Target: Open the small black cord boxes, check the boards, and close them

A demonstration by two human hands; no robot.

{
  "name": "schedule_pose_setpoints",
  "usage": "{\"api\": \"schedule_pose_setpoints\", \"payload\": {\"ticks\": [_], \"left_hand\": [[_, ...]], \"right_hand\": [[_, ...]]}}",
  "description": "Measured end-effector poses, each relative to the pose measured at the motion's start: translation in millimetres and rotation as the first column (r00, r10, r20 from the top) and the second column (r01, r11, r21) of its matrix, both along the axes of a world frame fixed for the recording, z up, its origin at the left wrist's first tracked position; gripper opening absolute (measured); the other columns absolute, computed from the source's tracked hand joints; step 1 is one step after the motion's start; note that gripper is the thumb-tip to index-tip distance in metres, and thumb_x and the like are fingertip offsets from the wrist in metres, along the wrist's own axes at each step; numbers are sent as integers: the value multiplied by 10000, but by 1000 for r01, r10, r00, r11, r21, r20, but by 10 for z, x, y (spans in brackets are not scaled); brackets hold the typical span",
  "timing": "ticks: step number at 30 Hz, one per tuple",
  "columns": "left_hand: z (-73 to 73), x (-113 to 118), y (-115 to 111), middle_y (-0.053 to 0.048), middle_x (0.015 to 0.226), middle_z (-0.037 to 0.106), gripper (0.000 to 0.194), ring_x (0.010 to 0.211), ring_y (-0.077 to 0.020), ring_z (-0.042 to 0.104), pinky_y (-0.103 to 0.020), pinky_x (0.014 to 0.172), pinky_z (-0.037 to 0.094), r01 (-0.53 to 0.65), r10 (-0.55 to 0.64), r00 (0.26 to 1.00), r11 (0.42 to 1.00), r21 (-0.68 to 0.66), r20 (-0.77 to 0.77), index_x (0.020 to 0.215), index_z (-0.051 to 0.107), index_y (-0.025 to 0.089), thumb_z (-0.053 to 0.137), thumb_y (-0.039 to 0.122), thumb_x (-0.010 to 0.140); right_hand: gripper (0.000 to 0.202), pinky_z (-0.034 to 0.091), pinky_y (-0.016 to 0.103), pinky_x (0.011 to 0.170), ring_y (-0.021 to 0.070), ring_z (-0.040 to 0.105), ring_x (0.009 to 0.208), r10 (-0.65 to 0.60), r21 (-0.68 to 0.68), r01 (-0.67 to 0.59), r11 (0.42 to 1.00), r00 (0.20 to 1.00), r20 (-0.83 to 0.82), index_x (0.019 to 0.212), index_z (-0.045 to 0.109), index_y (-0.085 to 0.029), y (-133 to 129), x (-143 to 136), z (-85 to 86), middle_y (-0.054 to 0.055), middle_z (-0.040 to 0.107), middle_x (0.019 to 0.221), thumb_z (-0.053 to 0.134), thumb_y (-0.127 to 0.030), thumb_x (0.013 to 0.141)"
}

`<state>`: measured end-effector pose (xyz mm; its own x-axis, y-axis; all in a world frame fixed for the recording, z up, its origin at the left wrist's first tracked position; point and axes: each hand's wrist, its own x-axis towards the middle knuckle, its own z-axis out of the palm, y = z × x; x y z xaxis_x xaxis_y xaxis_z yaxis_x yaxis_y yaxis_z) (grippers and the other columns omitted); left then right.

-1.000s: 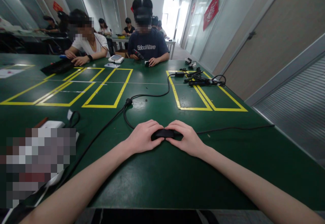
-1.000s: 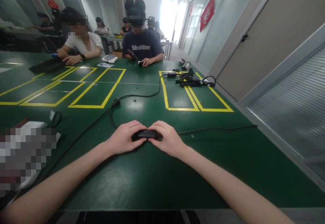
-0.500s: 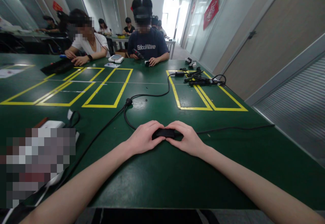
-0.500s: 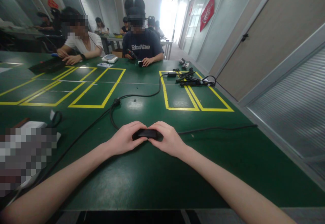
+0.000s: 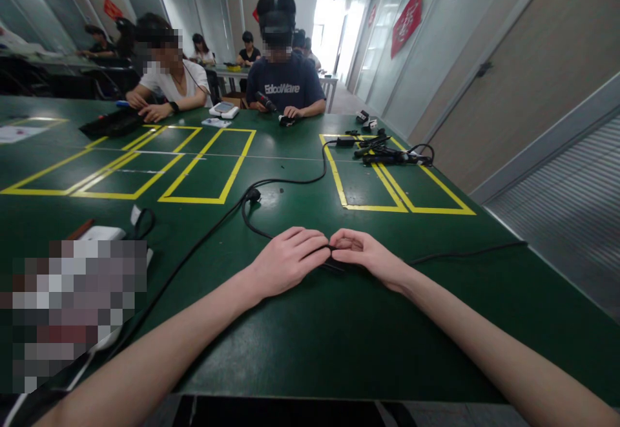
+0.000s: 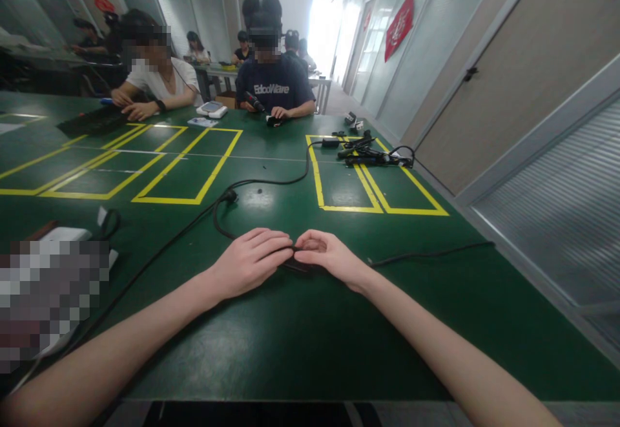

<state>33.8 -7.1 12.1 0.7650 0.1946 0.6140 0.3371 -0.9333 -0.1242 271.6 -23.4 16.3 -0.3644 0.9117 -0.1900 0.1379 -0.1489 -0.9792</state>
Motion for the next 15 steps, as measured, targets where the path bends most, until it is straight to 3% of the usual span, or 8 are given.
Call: {"api": "schedule_pose_setpoints", "payload": {"ticks": [3, 5, 7, 9, 11, 13, 15], "left_hand": [[-8, -26, 14, -110, 1145, 767, 255, 1121, -229, 695, -386, 999, 572, 35, -35, 999, 999, -25, -9, 1192, 661, 137, 484, 153, 1008], [-19, -51, 25, -120, 1149, 767, 262, 1078, -243, 705, -396, 957, 589, 5, -7, 1000, 996, -92, -18, 1195, 660, 125, 535, 167, 969], [-32, -68, 31, -122, 1142, 768, 268, 1016, -249, 714, -393, 891, 605, -53, 51, 999, 985, -162, -16, 1188, 659, 121, 579, 171, 938], [-44, -71, 30, -114, 1112, 774, 269, 966, -247, 718, -383, 833, 613, -108, 107, 994, 966, -234, -18, 1192, 659, 130, 605, 192, 935], [-55, -66, 24, -102, 1064, 780, 268, 920, -237, 722, -368, 797, 615, -140, 143, 990, 945, -296, -10, 1202, 657, 141, 617, 224, 950], [-65, -61, 20, -92, 1025, 782, 265, 891, -224, 727, -349, 780, 615, -142, 154, 988, 930, -339, 6, 1207, 656, 149, 618, 258, 969], [-70, -61, 20, -86, 1019, 782, 254, 895, -217, 734, -333, 785, 612, -121, 141, 990, 923, -365, 30, 1194, 661, 156, 618, 288, 981]], "right_hand": [[368, 557, 366, 895, 201, 698, 921, 43, 59, -46, 997, 997, 59, 985, 674, -195, -24, 7, 10, 39, 738, 967, 810, -484, 802], [312, 567, 388, 921, 214, 703, 962, 31, 250, -69, 966, 987, 157, 1055, 681, -201, -47, -7, -5, 61, 739, 1040, 739, -448, 875], [332, 570, 416, 966, 238, 700, 1046, -9, 505, -126, 854, 966, 257, 1163, 670, -212, -61, -19, -37, 87, 731, 1148, 733, -386, 888], [400, 574, 434, 998, 263, 697, 1119, -58, 709, -212, 672, 940, 336, 1242, 650, -223, -57, -21, -87, 106, 725, 1217, 762, -338, 875], [377, 595, 428, 983, 266, 717, 1117, -105, 810, -282, 513, 917, 386, 1267, 643, -231, -34, -9, -144, 111, 743, 1211, 741, -313, 912], [292, 624, 403, 927, 251, 748, 1057, -151, 846, -321, 425, 897, 416, 1265, 649, -236, -6, 7, -193, 105, 768, 1163, 667, -295, 979], [255, 637, 390, 893, 244, 761, 1027, -176, 856, -338, 391, 885, 430, 1258, 656, -233, 13, 20, -220, 103, 779, 1139, 617, -280, 1011]]}}
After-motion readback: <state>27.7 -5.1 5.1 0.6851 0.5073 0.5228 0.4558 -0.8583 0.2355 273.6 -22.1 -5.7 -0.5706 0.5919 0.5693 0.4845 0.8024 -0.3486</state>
